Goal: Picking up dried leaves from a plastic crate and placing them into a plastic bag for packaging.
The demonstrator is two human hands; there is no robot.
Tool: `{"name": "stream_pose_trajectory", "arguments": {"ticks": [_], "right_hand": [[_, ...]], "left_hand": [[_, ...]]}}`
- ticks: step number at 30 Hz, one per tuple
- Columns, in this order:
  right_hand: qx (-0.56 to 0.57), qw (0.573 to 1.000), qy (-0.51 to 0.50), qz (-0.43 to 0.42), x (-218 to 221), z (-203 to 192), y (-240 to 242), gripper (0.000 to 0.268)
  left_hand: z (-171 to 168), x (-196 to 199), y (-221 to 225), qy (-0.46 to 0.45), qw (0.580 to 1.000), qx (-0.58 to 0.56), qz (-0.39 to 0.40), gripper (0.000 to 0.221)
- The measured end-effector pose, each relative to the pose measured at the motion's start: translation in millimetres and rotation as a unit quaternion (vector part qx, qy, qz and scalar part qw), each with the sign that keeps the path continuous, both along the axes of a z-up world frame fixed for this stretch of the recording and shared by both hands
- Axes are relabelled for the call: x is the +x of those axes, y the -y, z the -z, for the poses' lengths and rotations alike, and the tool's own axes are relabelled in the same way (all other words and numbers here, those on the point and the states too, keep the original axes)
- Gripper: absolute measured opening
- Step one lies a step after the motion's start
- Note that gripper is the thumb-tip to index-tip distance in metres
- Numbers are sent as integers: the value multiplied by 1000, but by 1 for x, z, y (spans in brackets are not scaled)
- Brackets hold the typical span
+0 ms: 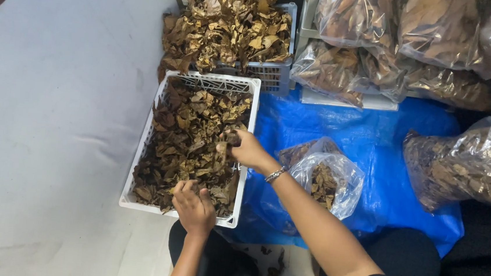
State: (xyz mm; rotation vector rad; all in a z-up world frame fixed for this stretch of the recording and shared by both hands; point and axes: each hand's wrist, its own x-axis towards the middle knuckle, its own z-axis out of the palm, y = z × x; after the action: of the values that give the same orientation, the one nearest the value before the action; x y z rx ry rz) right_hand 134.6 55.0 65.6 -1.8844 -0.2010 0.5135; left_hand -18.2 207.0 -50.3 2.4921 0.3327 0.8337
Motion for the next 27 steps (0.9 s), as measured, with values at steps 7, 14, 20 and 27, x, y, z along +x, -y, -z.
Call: {"name": "stream_pose_trajectory", "arguments": {"ticks": [7,14,20,27], "right_hand": [[376,921,-97,30,-14,-20,64,53],[466,871,-109,107,-63,-54,158,45],[457,868,-96,165,-110,-48,232,42],[404,870,-129,253,-144,2,249,49]], "left_hand": [[-5,-1,-1,-4,1000,0,6,51],[-12,-2,0,13,1000,9,10,50],[-21,-1,-1,44,998,11,37,42],[-38,-5,8,82,988,-93,91,39]]}}
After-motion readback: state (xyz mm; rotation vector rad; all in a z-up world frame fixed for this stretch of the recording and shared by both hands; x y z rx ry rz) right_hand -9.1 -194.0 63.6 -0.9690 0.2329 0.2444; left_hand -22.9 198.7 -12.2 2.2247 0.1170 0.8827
